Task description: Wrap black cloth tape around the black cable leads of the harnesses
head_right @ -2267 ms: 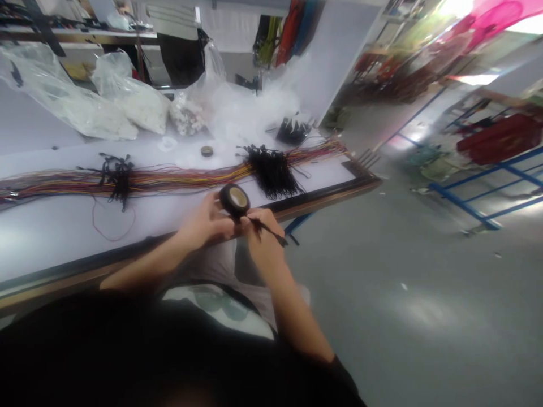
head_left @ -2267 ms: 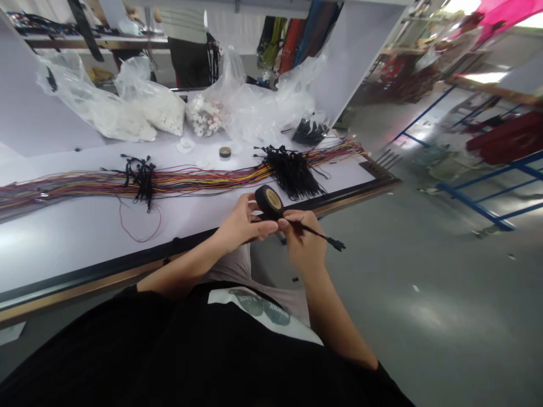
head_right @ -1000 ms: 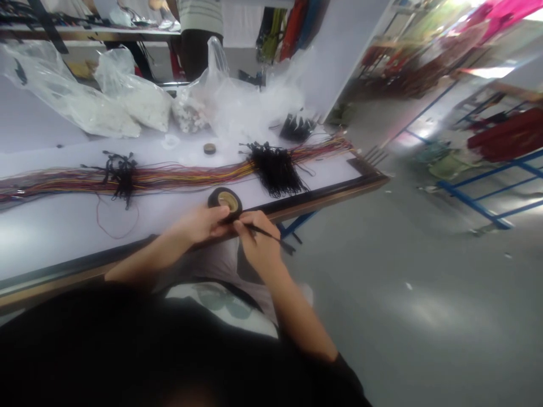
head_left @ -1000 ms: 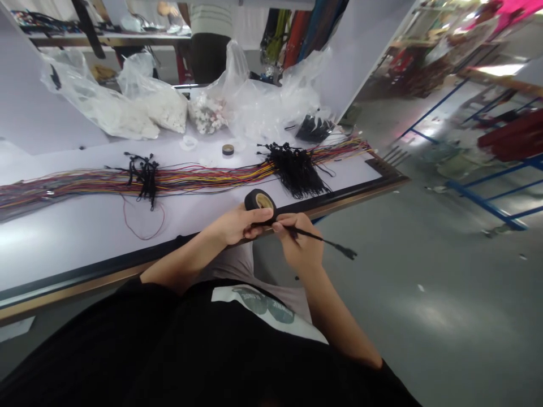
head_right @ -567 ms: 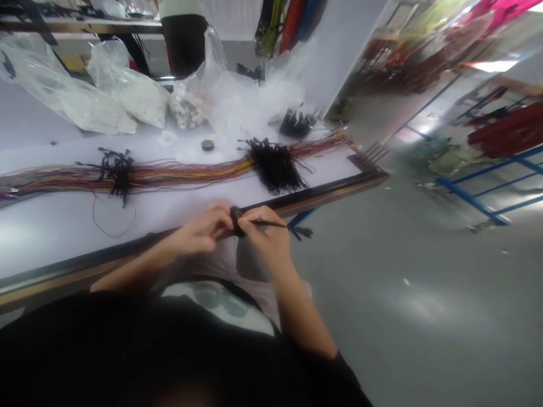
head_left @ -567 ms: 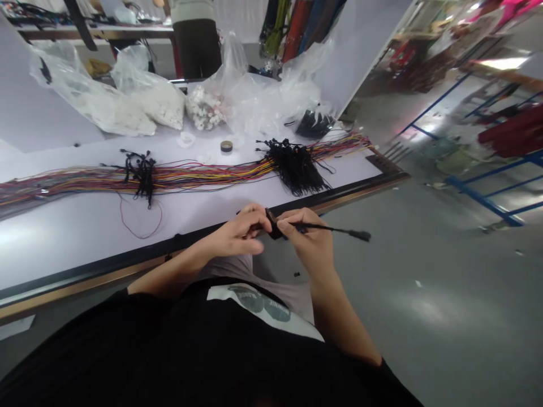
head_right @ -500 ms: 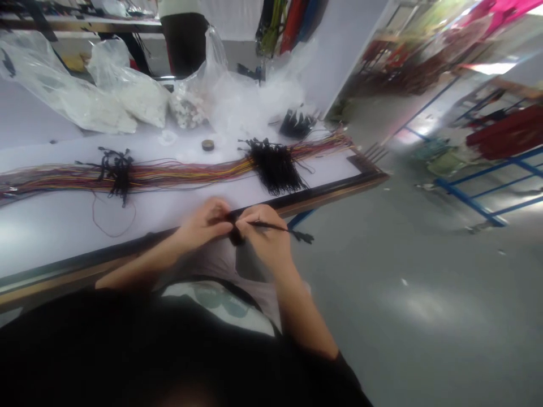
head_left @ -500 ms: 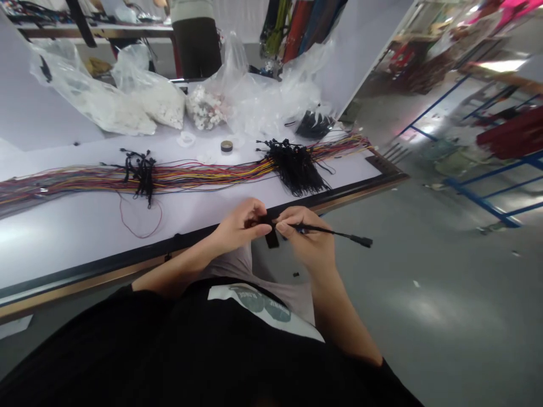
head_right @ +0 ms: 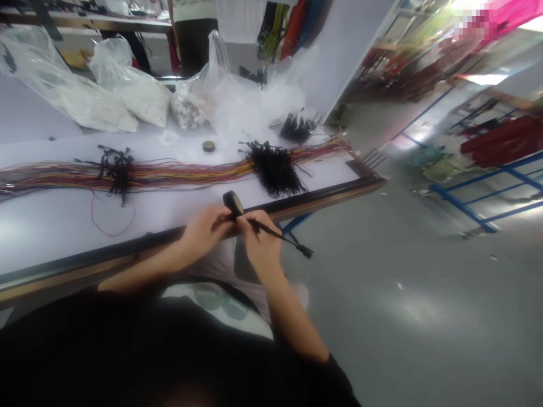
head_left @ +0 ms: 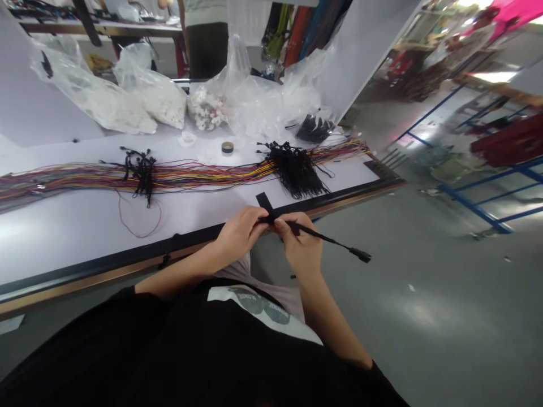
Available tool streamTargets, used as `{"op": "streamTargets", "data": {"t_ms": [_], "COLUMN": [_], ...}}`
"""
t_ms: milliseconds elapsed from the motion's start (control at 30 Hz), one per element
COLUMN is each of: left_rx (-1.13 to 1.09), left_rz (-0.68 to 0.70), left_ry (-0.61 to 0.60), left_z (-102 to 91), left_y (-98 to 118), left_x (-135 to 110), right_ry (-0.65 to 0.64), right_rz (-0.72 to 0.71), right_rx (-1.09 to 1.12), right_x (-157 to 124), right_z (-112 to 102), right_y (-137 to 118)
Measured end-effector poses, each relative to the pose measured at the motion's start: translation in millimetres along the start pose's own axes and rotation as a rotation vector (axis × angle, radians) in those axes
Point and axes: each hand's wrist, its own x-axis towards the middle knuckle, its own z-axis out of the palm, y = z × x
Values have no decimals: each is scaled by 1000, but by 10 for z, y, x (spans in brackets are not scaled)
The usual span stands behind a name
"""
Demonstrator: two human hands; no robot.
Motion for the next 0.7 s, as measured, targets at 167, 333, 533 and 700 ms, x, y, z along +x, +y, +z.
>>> {"op": "streamTargets", "data": {"t_ms": [167, 333, 533, 700], "left_rx": [-30, -267, -616, -1028], "left_rz": [-134, -324, -490, -478], "left_ry": [-80, -76, -268, -467], "left_z": [-110, -151, -200, -152], "left_y": [22, 91, -35, -173], "left_x": [13, 50, 176, 283], "right_ry": [27, 29, 49, -28], "right_rz": [-45, -164, -229, -237], "right_rx": [-102, -155, -203, -155], "right_x": [10, -5, 15, 30], "right_z": [-19, 8, 14, -31], "right_y": [9, 49, 104, 56]}}
